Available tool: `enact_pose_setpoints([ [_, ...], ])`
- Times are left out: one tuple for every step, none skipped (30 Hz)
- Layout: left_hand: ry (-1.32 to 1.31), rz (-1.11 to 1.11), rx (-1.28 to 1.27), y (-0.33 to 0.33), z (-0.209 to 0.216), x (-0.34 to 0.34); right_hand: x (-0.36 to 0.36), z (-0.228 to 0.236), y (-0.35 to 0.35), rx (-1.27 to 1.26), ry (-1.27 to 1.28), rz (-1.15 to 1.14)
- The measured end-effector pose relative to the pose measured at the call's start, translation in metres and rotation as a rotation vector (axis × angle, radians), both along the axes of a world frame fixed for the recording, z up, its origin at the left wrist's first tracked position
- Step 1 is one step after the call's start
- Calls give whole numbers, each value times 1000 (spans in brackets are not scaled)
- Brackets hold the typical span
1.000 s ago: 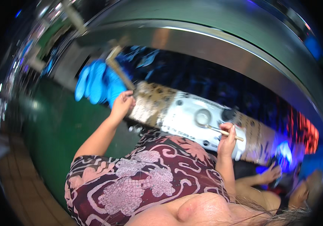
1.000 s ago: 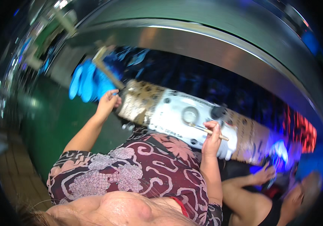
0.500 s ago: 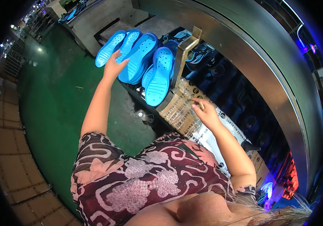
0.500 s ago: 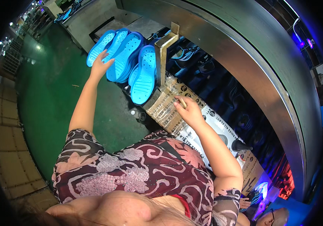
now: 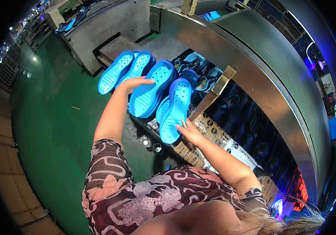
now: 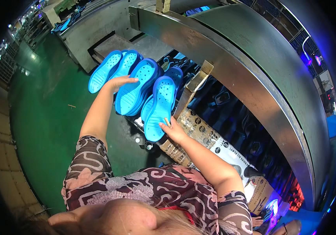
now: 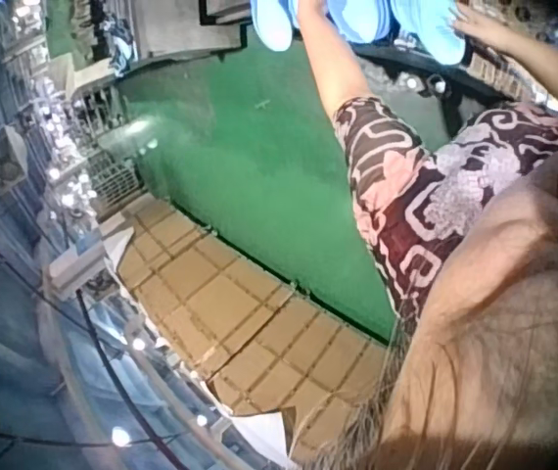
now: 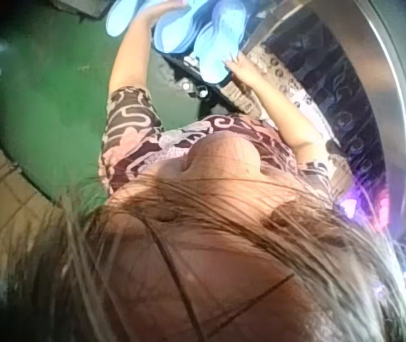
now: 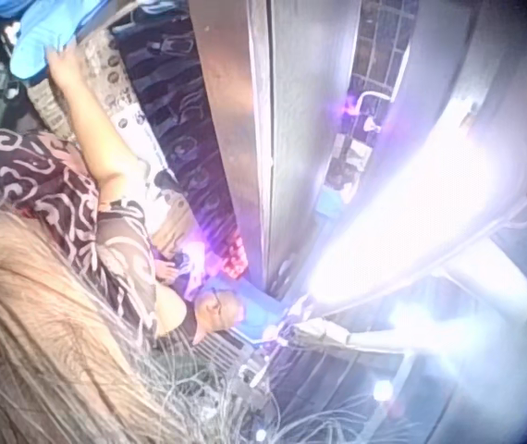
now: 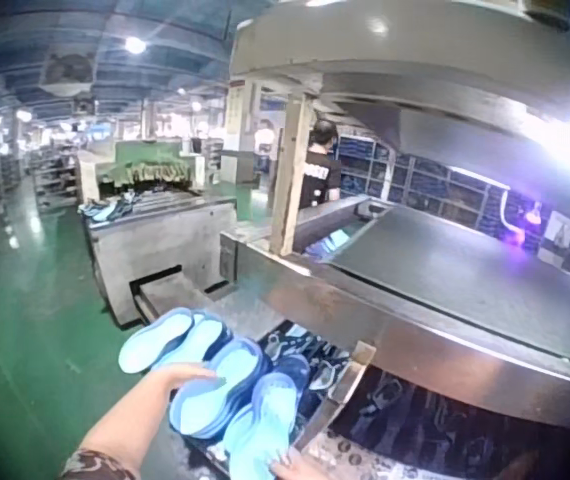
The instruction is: The person applies adhesive to shoe soles using a brush, dipping the brush into a small container and coating each sole before placing it onto an overhead conveyor.
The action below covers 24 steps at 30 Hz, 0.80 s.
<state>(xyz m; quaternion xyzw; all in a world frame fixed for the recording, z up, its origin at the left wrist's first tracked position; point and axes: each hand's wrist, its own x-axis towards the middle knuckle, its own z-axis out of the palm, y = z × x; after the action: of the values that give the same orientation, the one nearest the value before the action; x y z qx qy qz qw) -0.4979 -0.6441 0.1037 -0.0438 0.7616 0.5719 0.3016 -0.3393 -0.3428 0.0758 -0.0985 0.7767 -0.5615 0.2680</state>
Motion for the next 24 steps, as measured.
enact_pose_setpoints([
  [-80,-79,138,-1,1,-1,-4,2,-5,12,-74,-59],
  [-73,-88,138,6,8,-2,-7,3,-8,23,-145,-126],
  [-80,-79,98,13,16,-1,-11,-2,-11,-42,-162,-183],
  [-87,-71,57,17,21,-4,-16,-10,-14,-39,-157,-189],
  [-72,-2,8,3,-4,-11,-18,-18,-26,-43,-170,-275],
  [-70,0,7,3,-5,-12,-20,-19,-30,-43,-183,-383],
  [-104,3,76,4,-6,-13,-24,-18,-29,-99,-182,-391],
  [-138,10,143,2,-6,-11,-25,-15,-32,-101,-180,-386],
  [-185,19,204,0,-15,-12,-26,-13,-36,-103,-197,-442],
  [-180,25,202,-2,-19,-10,-27,-10,-39,-106,-213,-497],
  [-212,8,233,-3,-21,-7,-28,-9,-42,-100,-220,-523],
  [-244,-8,264,-5,-23,-4,-27,-7,-44,-104,-219,-520],
  [-247,14,207,-7,-24,-1,-26,-4,-44,-71,-229,-512],
  [-247,17,206,-7,-23,5,-23,1,-45,-35,-242,-504],
  [-230,6,247,-3,-19,12,-20,5,-44,-66,-225,-520],
  [-214,-5,289,-1,-15,21,-18,4,-41,-65,-224,-519],
  [-175,48,285,2,-6,37,-16,4,-35,-53,-236,-452],
  [-173,47,285,4,-4,50,-13,2,-31,-41,-247,-388],
  [-189,63,355,3,-4,63,-8,-14,-27,27,-191,-387],
  [-201,88,421,-2,-6,81,3,-23,-31,-125,-64,-345],
  [-182,127,433,-6,-14,100,15,-19,-32,-113,-3,-301],
  [-165,163,445,-7,-22,119,27,-16,-31,-100,59,-261],
  [-115,198,460,0,-22,135,37,-25,-23,-69,29,-254],
  [-67,230,480,8,-20,149,42,-32,-11,-34,-1,-249],
])
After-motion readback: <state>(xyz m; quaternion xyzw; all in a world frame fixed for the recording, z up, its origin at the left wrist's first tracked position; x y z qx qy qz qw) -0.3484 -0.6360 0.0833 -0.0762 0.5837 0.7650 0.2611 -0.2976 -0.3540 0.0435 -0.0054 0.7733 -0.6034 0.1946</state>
